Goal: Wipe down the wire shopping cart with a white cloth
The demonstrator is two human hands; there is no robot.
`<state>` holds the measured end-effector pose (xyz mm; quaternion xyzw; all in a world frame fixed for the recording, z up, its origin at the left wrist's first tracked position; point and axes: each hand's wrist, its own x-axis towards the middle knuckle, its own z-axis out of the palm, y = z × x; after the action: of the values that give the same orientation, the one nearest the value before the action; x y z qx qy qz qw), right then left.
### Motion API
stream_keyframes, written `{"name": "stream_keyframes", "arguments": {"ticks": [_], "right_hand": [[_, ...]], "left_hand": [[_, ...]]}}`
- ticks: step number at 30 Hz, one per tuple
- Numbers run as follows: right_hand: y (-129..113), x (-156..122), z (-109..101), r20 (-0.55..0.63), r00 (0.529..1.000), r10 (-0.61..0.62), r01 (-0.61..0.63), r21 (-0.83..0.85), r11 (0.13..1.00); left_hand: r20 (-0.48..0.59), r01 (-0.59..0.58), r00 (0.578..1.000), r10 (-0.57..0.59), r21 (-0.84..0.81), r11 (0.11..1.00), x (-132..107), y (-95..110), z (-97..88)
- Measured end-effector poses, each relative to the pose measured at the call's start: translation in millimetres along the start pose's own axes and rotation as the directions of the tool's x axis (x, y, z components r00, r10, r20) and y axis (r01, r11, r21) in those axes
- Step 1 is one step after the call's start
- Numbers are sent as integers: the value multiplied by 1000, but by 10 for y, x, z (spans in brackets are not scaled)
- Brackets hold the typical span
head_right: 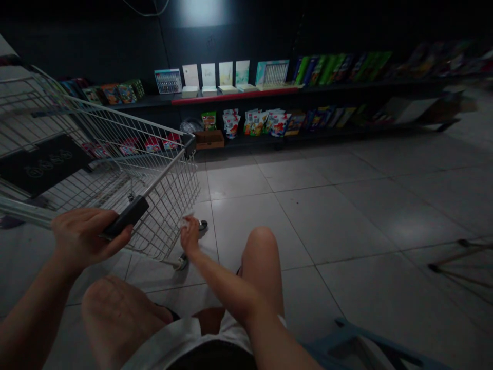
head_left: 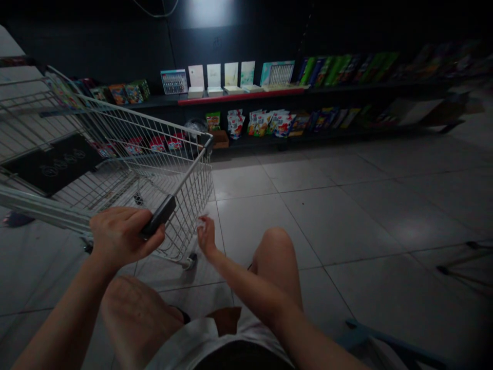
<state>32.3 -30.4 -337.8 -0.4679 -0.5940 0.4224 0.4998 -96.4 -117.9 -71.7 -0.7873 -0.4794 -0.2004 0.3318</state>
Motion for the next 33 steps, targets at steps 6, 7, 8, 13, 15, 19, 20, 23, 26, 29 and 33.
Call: {"name": "stream_keyframes", "arguments": {"ticks": [6,7,8,13,15,19,20,23,26,29,33], "right_hand": [[-549,-863,-234,159,956,-248,218,187,958],[-760,-778,-358,132,924,-358,328,206,922],[-988,-641,-477,74,877,-474,454,194,870],[-1870,430,-735,220,462,-859,879,16,476],[-1969,879,-732,417,374,-828,914,-17,405],[-2029,1341,-766,430,575,-696,813,-209,543],[-2064,1331,-780,474,577,-665,808,-211,551],[-2203,1204,-815,688,407,-600,869,-90,486],[-2294,1366,-861,780,343,-523,896,-105,431],[-2321,1889,-934,780,476,-406,860,-317,400],[-2365,2468,-1005,772,583,-253,804,-504,317]], "left_hand": [[31,-6,1000,5,17,1000,-32,-4,-21],[36,0,999,-1,23,1000,-42,-7,-24],[38,5,999,-6,30,1000,-51,-12,-25],[6,-23,1000,23,16,1000,-82,-31,-4],[15,-15,1000,15,21,1000,-86,-28,-2],[66,31,997,-34,39,999,-92,-9,-27],[68,39,997,-41,41,998,-94,-4,-36],[56,42,997,-44,42,998,-100,11,-48],[28,62,998,-63,38,997,-102,20,-28],[12,71,997,-72,44,997,-83,32,12],[-6,55,999,-54,52,997,9,83,62]]}}
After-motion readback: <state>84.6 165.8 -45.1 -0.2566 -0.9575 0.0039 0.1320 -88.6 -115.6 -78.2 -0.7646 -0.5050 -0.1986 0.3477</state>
